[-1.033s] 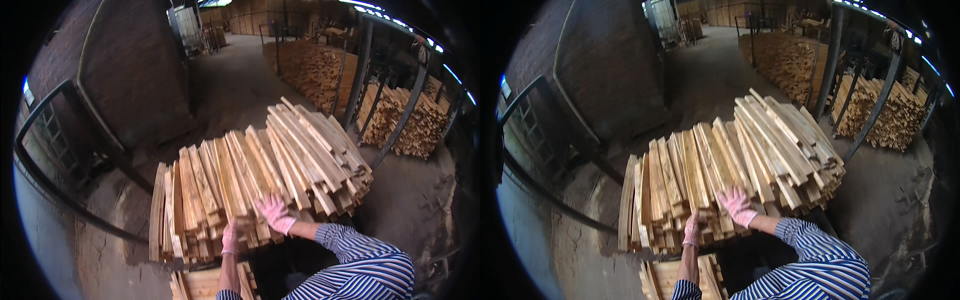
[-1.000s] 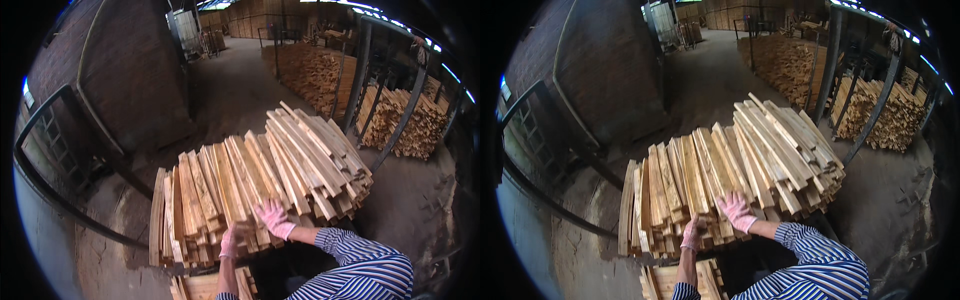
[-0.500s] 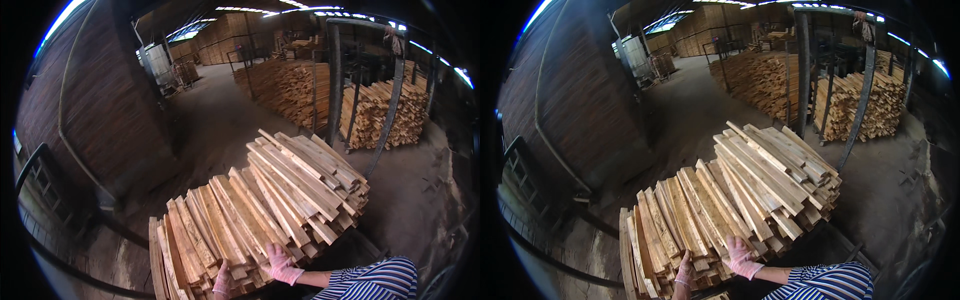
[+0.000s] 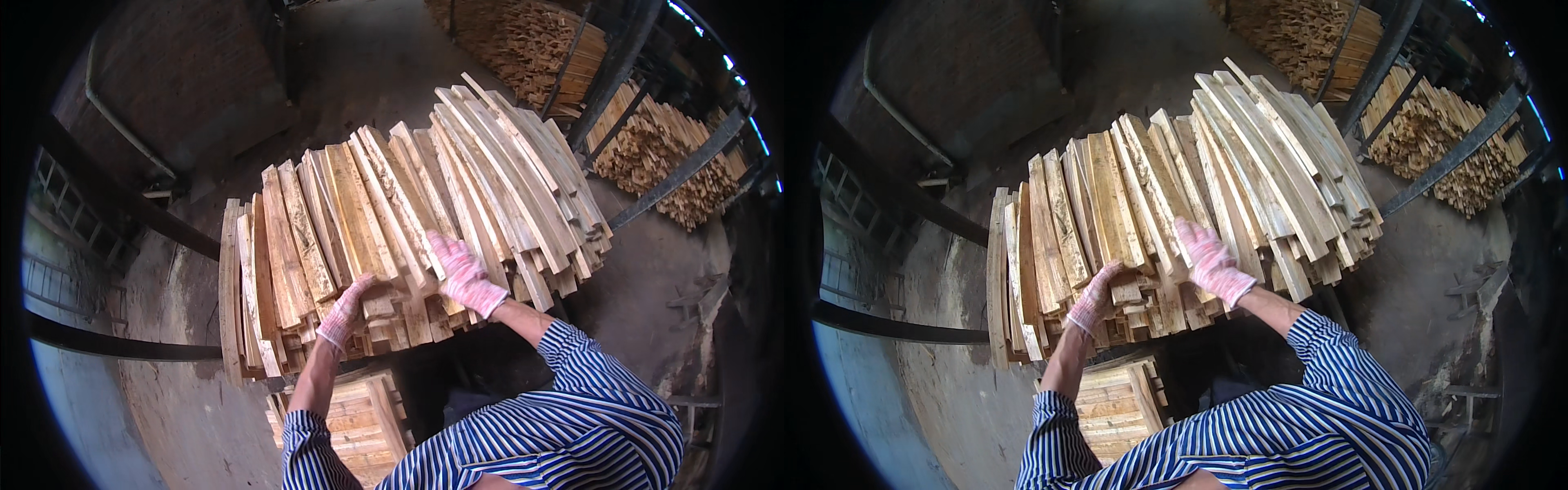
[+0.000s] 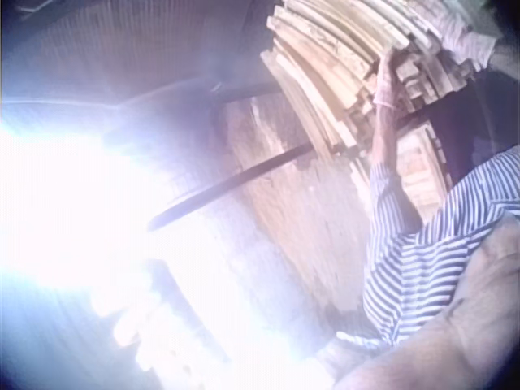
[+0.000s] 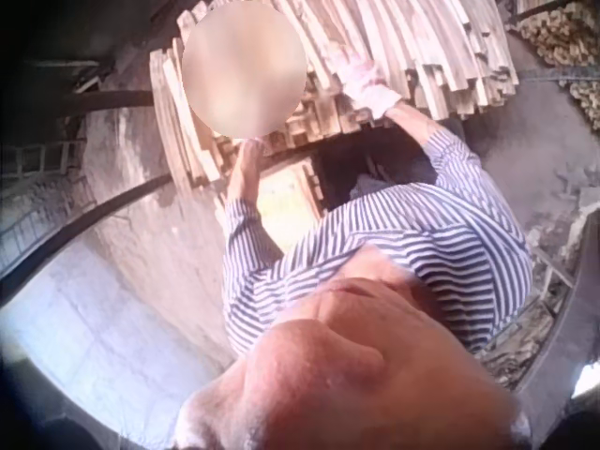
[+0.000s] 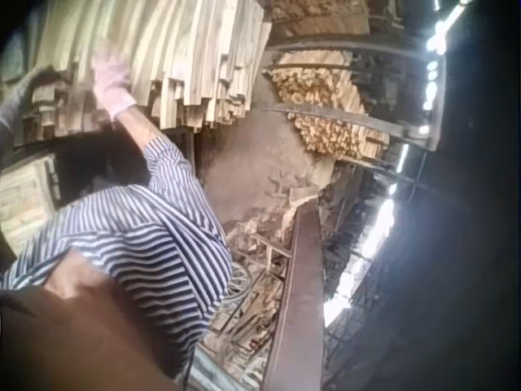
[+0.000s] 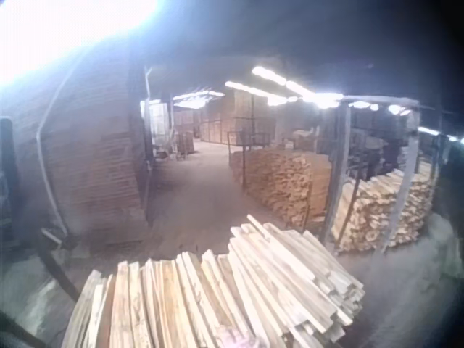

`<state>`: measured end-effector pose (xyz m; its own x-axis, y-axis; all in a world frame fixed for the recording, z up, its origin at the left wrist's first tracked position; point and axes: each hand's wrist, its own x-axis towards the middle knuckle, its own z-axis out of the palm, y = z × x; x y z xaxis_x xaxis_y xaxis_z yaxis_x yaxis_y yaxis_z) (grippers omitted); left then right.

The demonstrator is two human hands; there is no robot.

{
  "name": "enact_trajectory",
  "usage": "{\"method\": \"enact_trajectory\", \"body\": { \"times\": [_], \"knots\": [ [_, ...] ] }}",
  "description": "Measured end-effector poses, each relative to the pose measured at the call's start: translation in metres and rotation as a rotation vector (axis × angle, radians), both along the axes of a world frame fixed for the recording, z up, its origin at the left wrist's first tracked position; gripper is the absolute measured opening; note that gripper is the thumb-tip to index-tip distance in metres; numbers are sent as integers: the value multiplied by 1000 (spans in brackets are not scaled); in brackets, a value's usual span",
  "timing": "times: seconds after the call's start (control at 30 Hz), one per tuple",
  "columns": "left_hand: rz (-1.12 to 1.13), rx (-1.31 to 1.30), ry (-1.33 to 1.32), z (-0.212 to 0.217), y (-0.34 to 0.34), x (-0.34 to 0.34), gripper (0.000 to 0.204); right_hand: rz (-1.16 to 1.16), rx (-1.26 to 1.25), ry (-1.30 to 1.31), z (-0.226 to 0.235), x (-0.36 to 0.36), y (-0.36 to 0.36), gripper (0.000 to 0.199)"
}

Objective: The person repeatedly picks up small wooden planks from a large pile and stacks them into a neat, organized arrangement. The worker uses both hands to lift and place the wood pieces, ensuring they are aligned and stable within the growing stack.

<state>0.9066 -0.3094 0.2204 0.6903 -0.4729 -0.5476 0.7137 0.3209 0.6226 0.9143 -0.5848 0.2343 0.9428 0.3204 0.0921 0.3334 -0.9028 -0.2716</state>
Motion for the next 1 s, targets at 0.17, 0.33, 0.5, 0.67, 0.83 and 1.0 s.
{"method": "enact_trajectory", "body": {
  "times": [0.17,0.33,0.5,0.67,0.83,1.0],
  "knots": [
    [101,13,8,23,-27,33,78,-119,-88,320,31,24,-9,131],
    [541,-209,-60,-61,-50,45,69,-235,-51,410,-2,35,10,109],
    [362,-368,92,-83,-41,46,44,-183,-561,241,-10,17,15,98],
    [416,-365,147,-73,-4,-21,40,-146,96,552,61,-51,40,114],
    [334,-227,34,-108,43,-93,33,-142,1034,601,-26,-119,32,103],
    [255,-451,160,-113,28,-89,99,-241,544,370,-30,-147,72,99]
  ]
}}
